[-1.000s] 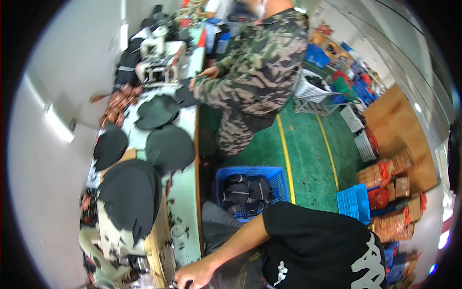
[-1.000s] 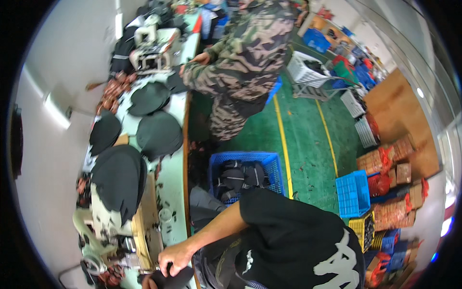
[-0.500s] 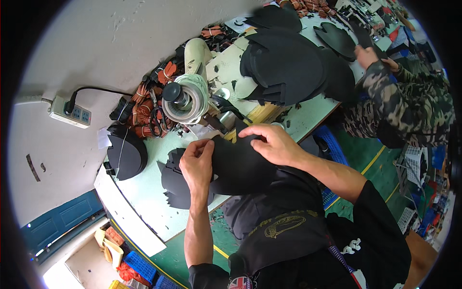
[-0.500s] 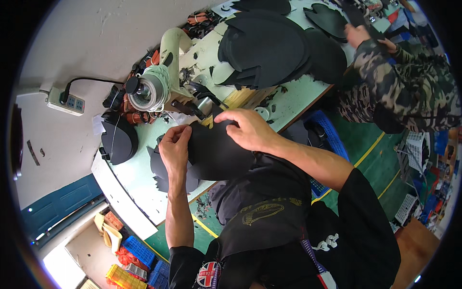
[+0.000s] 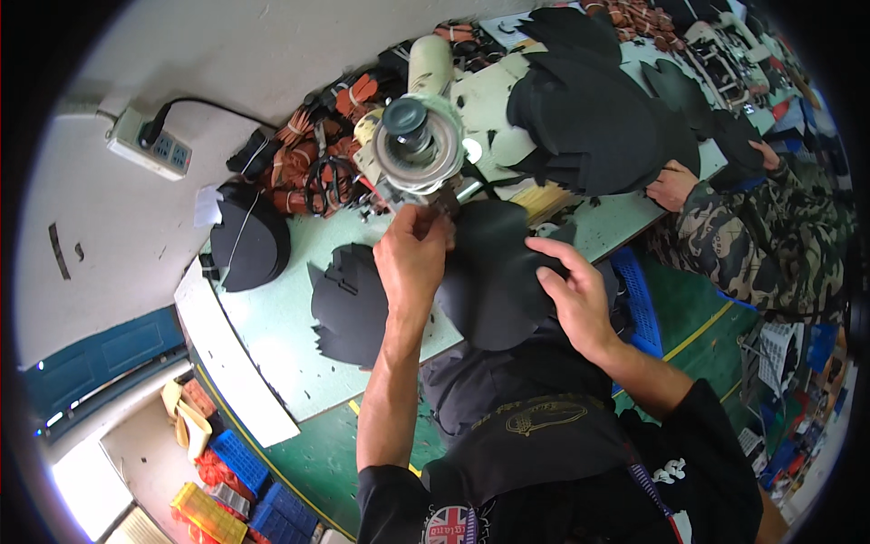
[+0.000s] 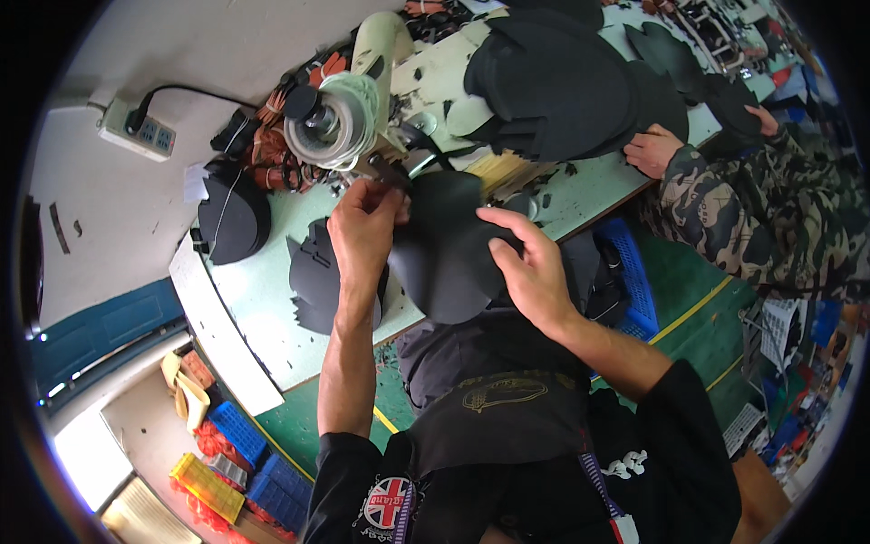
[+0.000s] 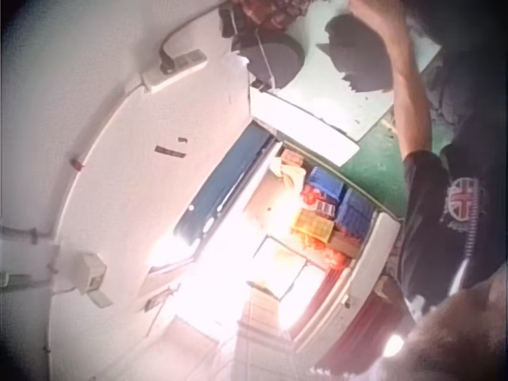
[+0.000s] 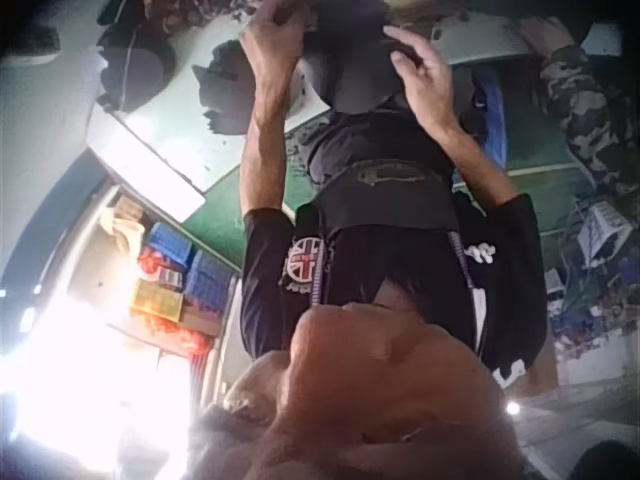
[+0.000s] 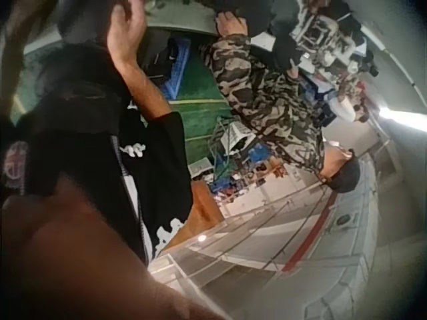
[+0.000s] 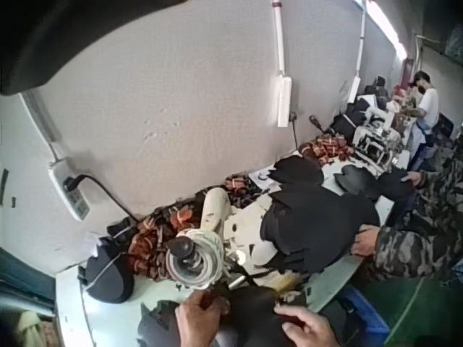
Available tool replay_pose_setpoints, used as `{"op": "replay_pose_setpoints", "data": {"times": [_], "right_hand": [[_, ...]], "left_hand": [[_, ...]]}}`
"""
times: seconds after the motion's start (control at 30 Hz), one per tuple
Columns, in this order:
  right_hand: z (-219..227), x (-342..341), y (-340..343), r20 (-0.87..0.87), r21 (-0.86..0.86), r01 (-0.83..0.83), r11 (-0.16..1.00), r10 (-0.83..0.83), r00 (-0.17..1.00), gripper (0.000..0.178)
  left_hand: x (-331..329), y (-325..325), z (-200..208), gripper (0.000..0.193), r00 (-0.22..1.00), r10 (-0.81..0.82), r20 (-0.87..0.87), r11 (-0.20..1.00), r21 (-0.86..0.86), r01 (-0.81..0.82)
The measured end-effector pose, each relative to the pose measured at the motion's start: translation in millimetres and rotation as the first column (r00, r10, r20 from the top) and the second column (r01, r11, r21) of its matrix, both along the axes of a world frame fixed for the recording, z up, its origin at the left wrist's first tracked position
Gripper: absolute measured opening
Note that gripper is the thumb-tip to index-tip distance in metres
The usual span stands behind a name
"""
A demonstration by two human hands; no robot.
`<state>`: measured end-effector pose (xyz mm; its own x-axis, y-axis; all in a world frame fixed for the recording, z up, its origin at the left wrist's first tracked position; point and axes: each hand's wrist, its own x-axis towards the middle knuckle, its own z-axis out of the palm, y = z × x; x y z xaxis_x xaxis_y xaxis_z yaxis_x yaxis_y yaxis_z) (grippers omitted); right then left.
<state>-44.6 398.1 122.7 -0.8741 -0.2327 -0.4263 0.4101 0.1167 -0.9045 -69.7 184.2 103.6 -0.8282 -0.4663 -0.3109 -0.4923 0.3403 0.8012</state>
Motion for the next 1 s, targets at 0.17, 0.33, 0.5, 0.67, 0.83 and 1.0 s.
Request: {"op": "replay_pose_setpoints", "data": {"times": [0.17,0.33,0.5,0.67,0.83,1.0], "right_hand": [[35.6,1.1,19.6,-0.512,0.016,0.175,0.984,-0.142,0.847,0.07],[49.5,-49.9,63.6,-0.963,0.062,0.393,0.917,-0.048,0.266,0.061],[9.7,-71.2,58.3,-0.735,0.67,0.342,0.659,0.522,0.433,0.043],[4.1,-14.6,20.2,-0.765,0.391,-0.197,0.899,0.437,0.473,0.029],[-18.0,-11.3,-7.4,-0.312,-0.084,-0.577,0.812,0.529,0.789,0.027],[-18.1,-38.8,-11.6,-0.24,0.096,-0.376,0.922,0.388,0.89,0.033]], "left_hand": [[41.0,-45.3,-24.7,0.017,0.94,0.136,-0.314,0.99,0.022,-0.136],[116.2,-123.9,-72.7,0.044,0.984,0.007,0.181,0.782,-0.614,0.107],[133.4,-127.9,-89.5,0.043,0.999,-0.044,0.009,0.719,-0.694,0.038],[111.1,-107.9,-14.4,0.018,0.948,-0.286,0.136,0.957,0.086,0.277],[54.3,-42.5,4.4,0.02,0.97,-0.236,-0.06,0.95,0.198,0.243],[34.5,-17.2,-8.6,0.023,0.996,-0.018,-0.088,0.988,0.15,0.031]]}}
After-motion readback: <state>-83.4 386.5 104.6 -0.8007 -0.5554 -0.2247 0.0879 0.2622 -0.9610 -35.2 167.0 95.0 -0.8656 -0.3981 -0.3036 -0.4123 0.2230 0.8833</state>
